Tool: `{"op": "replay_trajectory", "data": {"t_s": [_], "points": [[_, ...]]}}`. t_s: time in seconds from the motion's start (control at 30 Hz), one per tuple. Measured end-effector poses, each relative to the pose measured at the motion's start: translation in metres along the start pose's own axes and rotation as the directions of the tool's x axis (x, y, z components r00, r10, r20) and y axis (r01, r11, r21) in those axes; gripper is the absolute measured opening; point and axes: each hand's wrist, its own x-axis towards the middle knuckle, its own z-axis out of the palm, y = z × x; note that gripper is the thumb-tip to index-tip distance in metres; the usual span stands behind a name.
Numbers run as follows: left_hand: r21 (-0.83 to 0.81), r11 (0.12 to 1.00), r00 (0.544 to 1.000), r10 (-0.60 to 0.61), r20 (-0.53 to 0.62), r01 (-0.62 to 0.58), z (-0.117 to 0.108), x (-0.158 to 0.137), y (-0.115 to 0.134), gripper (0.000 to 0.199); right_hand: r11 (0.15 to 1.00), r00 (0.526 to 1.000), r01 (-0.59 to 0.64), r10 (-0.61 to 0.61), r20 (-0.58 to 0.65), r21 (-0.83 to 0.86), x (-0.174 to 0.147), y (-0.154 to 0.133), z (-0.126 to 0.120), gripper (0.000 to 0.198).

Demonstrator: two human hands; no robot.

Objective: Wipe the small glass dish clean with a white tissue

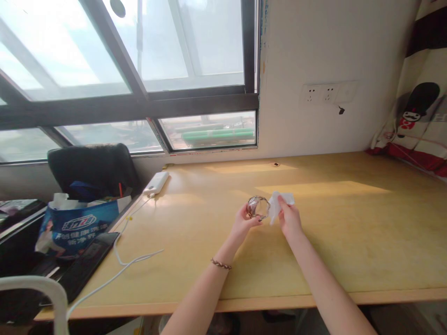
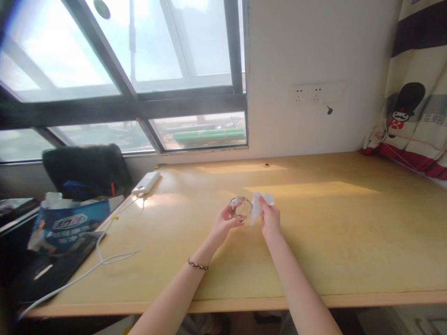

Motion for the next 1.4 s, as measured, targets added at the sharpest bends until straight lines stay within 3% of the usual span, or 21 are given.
{"op": "replay_trajectory", "data": {"t_s": [0.07,0.13,0.2,0.3,0.37,0.43,0.5,0.63,0.7,0.77,0.87,0.97,1.03,1.1,1.17,1.27,1.4], "points": [[0.064,0.997,0.998,0.052,-0.021,-0.051,0.002,0.001,-0.004,0.053,0.993,0.995,0.070,-0.063,0.071,-0.098,-0.006,-0.003,0.001,0.035],[0.113,0.989,0.995,0.100,-0.020,-0.097,0.004,0.001,-0.007,0.049,0.953,0.957,0.193,-0.130,0.258,-0.235,-0.015,-0.007,0.005,0.032],[0.149,0.979,0.990,0.139,-0.005,-0.136,0.005,0.001,-0.007,0.044,0.833,0.843,0.416,-0.203,0.499,-0.364,-0.025,-0.011,0.009,0.026],[0.180,0.968,0.984,0.176,0.008,-0.175,0.006,-0.001,-0.007,0.037,0.514,0.614,0.741,-0.259,0.745,-0.432,-0.036,-0.013,0.014,0.020],[0.169,0.970,0.984,0.175,0.011,-0.174,0.006,-0.001,-0.007,0.037,0.349,0.560,0.817,-0.293,0.775,-0.459,-0.037,-0.012,0.013,0.027],[0.133,0.981,0.990,0.142,0.016,-0.143,0.007,-0.002,-0.007,0.040,0.286,0.597,0.802,-0.376,0.708,-0.525,-0.031,-0.010,0.009,0.033],[0.082,0.992,0.995,0.099,0.024,-0.101,0.009,-0.003,-0.007,0.045,0.320,0.676,0.730,-0.464,0.572,-0.604,-0.021,-0.007,0.002,0.035],[-0.003,0.996,0.996,0.087,0.019,-0.087,0.011,-0.003,-0.004,0.049,0.558,0.840,0.496,-0.502,0.206,-0.665,0.000,-0.002,-0.011,0.029],[-0.016,0.996,0.996,0.093,-0.004,-0.093,0.010,-0.001,-0.003,0.049,0.656,0.883,0.392,-0.466,0.062,-0.645,0.004,-0.001,-0.014,0.030],[-0.010,0.996,0.995,0.090,-0.033,-0.090,0.008,0.000,-0.003,0.049,0.707,0.893,0.360,-0.451,0.004,-0.609,0.003,-0.002,-0.012,0.031],[0.025,0.995,0.993,0.103,-0.060,-0.101,0.006,0.002,-0.005,0.050,0.695,0.873,0.426,-0.485,0.060,-0.579,-0.009,-0.008,-0.005,0.030],[0.097,0.986,0.987,0.142,-0.082,-0.133,0.006,0.001,-0.006,0.050,0.548,0.801,0.577,-0.526,0.287,-0.606,-0.026,-0.015,0.003,0.020],[0.139,0.977,0.981,0.174,-0.085,-0.161,0.007,-0.002,-0.005,0.052,0.433,0.728,0.680,-0.495,0.474,-0.592,-0.036,-0.018,0.008,0.011],[0.168,0.968,0.978,0.200,-0.064,-0.187,0.009,-0.005,-0.004,0.054,0.378,0.685,0.727,-0.452,0.571,-0.573,-0.043,-0.017,0.012,0.006],[0.204,0.960,0.978,0.204,-0.037,-0.192,0.009,-0.008,-0.002,0.055,0.395,0.711,0.702,-0.436,0.552,-0.592,-0.045,-0.013,0.016,0.006],[0.276,0.944,0.979,0.199,-0.043,-0.180,0.009,-0.008,-0.003,0.052,0.489,0.815,0.575,-0.413,0.407,-0.656,-0.039,-0.005,0.017,0.019],[0.362,0.913,0.978,0.209,-0.026,-0.185,0.007,-0.006,-0.010,0.051,0.732,0.927,0.375,-0.304,0.219,-0.569,-0.025,0.008,0.013,0.030]]}}
